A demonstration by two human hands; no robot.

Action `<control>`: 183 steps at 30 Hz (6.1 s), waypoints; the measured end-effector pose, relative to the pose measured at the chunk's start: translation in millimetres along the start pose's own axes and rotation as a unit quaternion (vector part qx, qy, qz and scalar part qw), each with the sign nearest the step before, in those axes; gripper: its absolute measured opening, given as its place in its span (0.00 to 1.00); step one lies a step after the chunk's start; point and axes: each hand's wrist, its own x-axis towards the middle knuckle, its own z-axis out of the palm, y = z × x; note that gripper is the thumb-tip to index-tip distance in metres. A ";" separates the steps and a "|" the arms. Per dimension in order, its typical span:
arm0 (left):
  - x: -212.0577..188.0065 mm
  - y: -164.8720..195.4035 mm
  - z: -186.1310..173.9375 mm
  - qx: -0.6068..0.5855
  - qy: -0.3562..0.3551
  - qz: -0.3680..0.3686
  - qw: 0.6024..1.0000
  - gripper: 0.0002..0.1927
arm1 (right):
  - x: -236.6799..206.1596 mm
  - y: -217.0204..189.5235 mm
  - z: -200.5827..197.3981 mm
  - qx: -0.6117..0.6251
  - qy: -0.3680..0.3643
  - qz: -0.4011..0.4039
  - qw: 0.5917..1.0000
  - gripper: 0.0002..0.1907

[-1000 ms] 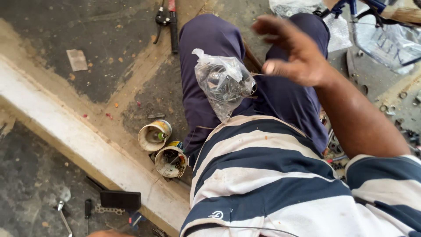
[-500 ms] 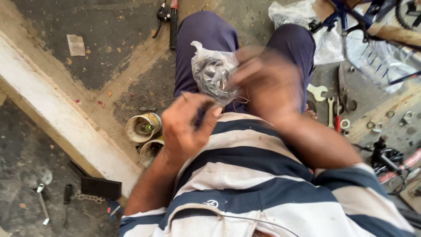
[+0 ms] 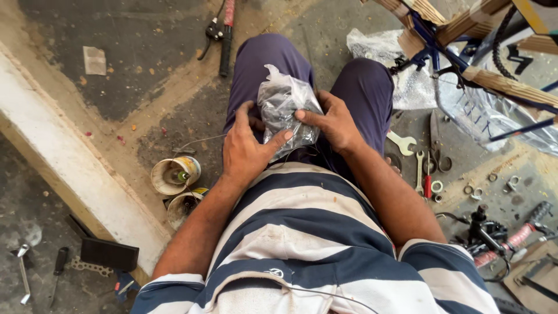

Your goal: The person sits on the floor beside a new bicycle still partly wrapped in protective packaging and assembles it. They use pliers to work on the frame near the seat and chain, tighten bolts on the seat mount with a wrench by hand, thread and secure a cable or tie, then stand up and walk away.

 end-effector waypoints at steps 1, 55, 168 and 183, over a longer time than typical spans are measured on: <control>2.0 1.7 -1.9 -0.010 0.000 0.009 1.000 0.45 | 0.7 -1.7 1.4 0.021 0.014 -0.004 1.000 0.31; 79.7 -4.1 -46.4 -0.088 -0.103 0.202 0.970 0.37 | -66.7 -34.7 -25.7 -0.247 0.096 -0.224 0.938 0.04; 336.9 212.6 314.0 0.304 -0.083 0.549 0.774 0.07 | 198.9 18.8 -224.9 0.660 0.245 -0.149 0.694 0.08; 240.5 143.1 284.3 0.112 -0.102 0.361 0.920 0.11 | 141.7 16.7 -154.7 0.293 0.508 -0.106 0.803 0.14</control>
